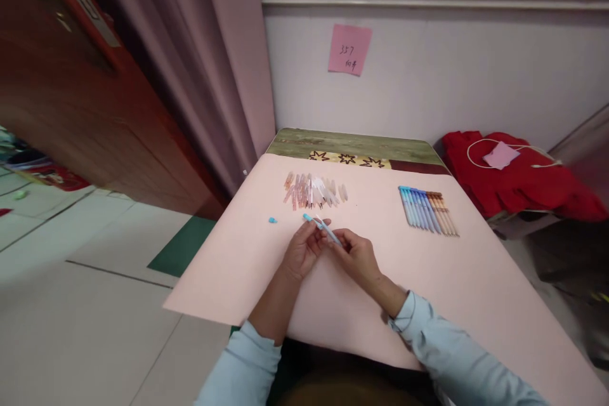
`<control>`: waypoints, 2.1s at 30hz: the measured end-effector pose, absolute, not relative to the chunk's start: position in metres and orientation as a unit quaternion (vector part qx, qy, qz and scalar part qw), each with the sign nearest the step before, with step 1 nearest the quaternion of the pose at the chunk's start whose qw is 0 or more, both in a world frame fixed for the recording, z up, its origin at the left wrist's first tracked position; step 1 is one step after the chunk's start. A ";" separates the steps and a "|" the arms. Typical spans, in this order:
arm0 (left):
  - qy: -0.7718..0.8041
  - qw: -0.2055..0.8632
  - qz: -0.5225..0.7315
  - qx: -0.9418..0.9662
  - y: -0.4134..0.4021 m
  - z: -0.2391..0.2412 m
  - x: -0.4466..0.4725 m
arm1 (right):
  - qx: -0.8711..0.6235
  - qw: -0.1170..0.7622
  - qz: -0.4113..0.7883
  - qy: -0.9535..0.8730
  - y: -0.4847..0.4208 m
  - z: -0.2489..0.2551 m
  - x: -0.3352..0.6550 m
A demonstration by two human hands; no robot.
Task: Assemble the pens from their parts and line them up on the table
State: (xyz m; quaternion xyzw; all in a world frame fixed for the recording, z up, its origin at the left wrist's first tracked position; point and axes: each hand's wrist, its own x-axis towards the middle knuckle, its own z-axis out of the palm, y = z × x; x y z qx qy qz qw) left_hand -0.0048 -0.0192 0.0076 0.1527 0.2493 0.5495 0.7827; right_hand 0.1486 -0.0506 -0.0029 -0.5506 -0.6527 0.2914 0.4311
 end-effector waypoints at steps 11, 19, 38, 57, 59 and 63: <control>0.250 0.748 0.595 0.154 -0.026 0.004 0.019 | -0.562 0.457 0.262 -0.638 -0.048 -0.002 0.166; 0.245 0.749 0.591 0.173 -0.024 0.002 0.016 | -0.529 0.465 0.306 -0.640 -0.049 -0.003 0.168; 0.237 0.758 0.592 0.135 -0.024 0.002 0.011 | -0.535 0.508 0.324 -0.592 -0.048 -0.005 0.167; 0.286 0.686 0.636 0.206 -0.024 0.005 0.021 | -0.542 0.471 0.221 -0.660 -0.054 0.007 0.171; 0.291 0.683 0.638 0.206 -0.024 0.006 0.021 | -0.540 0.482 0.230 -0.651 -0.053 0.007 0.171; 0.301 0.680 0.636 0.206 -0.024 0.006 0.022 | -0.537 0.510 0.232 -0.630 -0.052 0.008 0.170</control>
